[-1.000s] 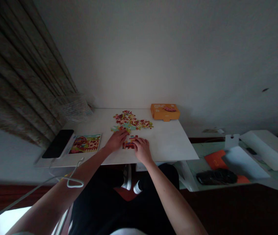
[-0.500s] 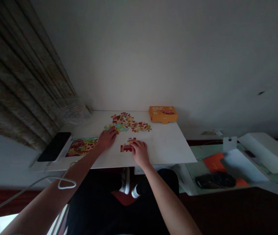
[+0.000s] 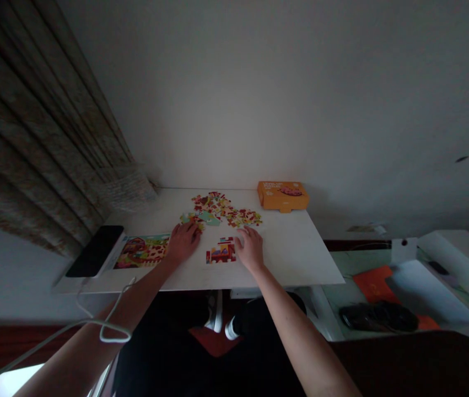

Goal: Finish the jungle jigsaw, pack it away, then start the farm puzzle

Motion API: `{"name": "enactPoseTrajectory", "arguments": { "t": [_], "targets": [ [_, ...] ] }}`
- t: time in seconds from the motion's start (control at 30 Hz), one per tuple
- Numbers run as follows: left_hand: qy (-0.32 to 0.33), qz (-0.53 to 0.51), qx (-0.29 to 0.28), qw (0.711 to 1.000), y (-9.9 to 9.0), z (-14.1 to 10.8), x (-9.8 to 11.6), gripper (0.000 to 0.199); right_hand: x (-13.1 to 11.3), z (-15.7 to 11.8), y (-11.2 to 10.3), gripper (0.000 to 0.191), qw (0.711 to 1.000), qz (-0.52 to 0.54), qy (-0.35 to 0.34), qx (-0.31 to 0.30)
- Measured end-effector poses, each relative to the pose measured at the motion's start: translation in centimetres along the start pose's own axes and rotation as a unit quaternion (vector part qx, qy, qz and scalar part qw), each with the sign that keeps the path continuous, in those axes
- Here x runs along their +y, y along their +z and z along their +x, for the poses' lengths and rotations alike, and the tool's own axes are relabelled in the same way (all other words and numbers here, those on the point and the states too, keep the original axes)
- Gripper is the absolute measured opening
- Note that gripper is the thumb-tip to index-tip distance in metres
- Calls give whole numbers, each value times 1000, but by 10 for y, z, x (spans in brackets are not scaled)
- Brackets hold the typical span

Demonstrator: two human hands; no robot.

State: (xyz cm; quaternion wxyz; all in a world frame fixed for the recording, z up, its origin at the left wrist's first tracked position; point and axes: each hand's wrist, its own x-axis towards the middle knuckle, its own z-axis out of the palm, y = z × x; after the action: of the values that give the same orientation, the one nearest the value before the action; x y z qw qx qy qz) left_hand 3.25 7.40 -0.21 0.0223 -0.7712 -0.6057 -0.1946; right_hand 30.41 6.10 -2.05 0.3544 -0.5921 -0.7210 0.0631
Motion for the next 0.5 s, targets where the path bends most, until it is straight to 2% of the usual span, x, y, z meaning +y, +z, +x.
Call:
{"name": "enactPoseTrajectory", "arguments": {
  "t": [0.07,0.17,0.33,0.4,0.5],
  "targets": [
    [-10,-4,0,1000,3,1,-1,40,12,22,4,42,997,-56,55,18],
    [-28,-6,3,1000,5,-1,-3,40,20,47,12,57,988,-110,111,-2],
    [-49,-15,13,999,6,5,-6,40,17,59,20,47,990,-119,61,-43],
    [-40,-35,21,998,8,23,-4,41,17,58,20,43,991,-115,48,-41],
    [-36,-69,16,997,11,69,5,44,20,57,19,39,992,-112,41,-37]
  ]
}}
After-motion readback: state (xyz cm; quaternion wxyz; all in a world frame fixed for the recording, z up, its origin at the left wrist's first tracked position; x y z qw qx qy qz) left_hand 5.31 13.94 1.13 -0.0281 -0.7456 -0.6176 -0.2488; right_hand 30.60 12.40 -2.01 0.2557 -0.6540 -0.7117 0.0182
